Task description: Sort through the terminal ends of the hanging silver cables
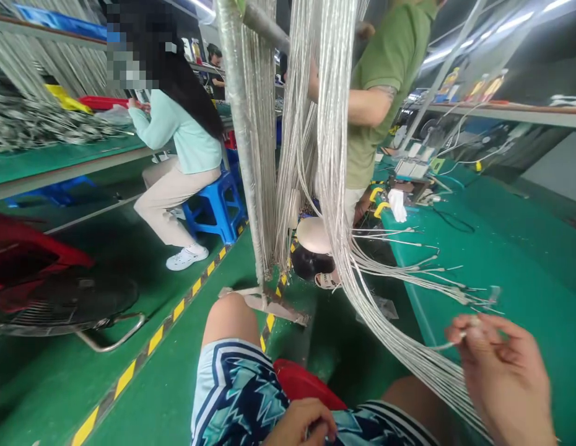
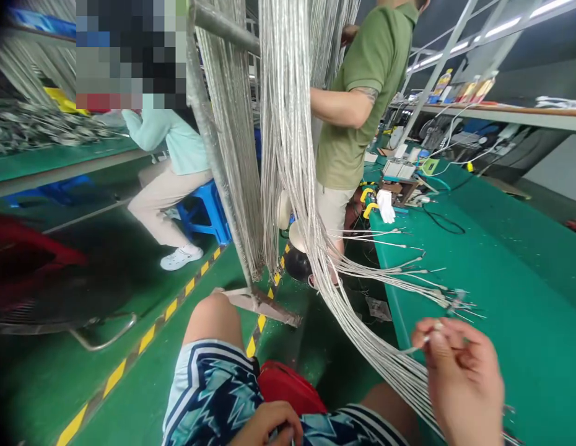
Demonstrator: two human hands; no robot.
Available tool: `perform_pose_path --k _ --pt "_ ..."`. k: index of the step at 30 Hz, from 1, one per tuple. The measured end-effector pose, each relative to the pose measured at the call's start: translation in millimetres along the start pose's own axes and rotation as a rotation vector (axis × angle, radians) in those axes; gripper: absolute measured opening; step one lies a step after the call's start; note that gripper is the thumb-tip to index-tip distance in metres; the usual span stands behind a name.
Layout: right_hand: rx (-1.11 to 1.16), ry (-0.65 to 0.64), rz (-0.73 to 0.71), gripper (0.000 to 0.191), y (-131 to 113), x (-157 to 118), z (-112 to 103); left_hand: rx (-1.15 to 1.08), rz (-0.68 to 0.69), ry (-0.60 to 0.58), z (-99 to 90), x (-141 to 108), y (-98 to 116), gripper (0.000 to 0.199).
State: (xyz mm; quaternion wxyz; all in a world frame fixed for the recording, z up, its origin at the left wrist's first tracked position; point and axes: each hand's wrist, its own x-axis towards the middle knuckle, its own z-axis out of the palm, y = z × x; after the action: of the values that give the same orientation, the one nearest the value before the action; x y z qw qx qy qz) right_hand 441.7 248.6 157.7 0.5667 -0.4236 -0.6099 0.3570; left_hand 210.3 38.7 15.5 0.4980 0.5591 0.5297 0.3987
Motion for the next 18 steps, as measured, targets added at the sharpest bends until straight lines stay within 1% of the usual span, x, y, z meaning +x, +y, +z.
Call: perform_pose_path --k 1,3,4,5,6,7,9,11,14,15,18 --pt "0.168 -0.033 0.108 0.032 8 -3 5 -0.008 -0.020 0.016 0.3 -2 1 0.036" --pt "0.357 -0.121 0.377 0.036 24 -7 8 -0.024 -0.057 0.053 1.6 -7 4 0.031" --pt "0.383 -0.156 0.487 0.036 30 -7 8 -0.028 -0.071 0.066 2.1 -10 6 0.029" --pt "0.387 -0.191 0.567 0.036 34 -7 7 -0.026 -0.076 0.074 2.1 -13 9 0.027" --pt "0.382 -0.223 0.606 0.038 36 -7 6 -0.015 -0.064 0.077 1.8 -15 12 0.026" --pt "0.371 -0.252 0.608 0.039 36 -7 6 0.008 -0.035 0.073 0.9 -16 15 0.025" --pt "0.334 -0.312 0.564 0.037 32 -8 7 0.074 0.050 0.059 -2.0 -11 25 0.024" --pt "0.309 -0.360 0.514 0.033 28 -12 10 0.137 0.126 0.106 -5.1 5 41 0.025" --pt "0.269 -0.431 0.421 0.031 28 -18 11 0.160 0.228 0.241 -5.9 45 75 0.026" --pt "0.250 -0.461 0.381 0.031 30 -19 11 0.158 0.272 0.265 -4.1 61 88 0.025" --pt "0.224 -0.510 0.298 0.034 35 -21 7 0.144 0.384 0.248 9.5 109 123 0.027"
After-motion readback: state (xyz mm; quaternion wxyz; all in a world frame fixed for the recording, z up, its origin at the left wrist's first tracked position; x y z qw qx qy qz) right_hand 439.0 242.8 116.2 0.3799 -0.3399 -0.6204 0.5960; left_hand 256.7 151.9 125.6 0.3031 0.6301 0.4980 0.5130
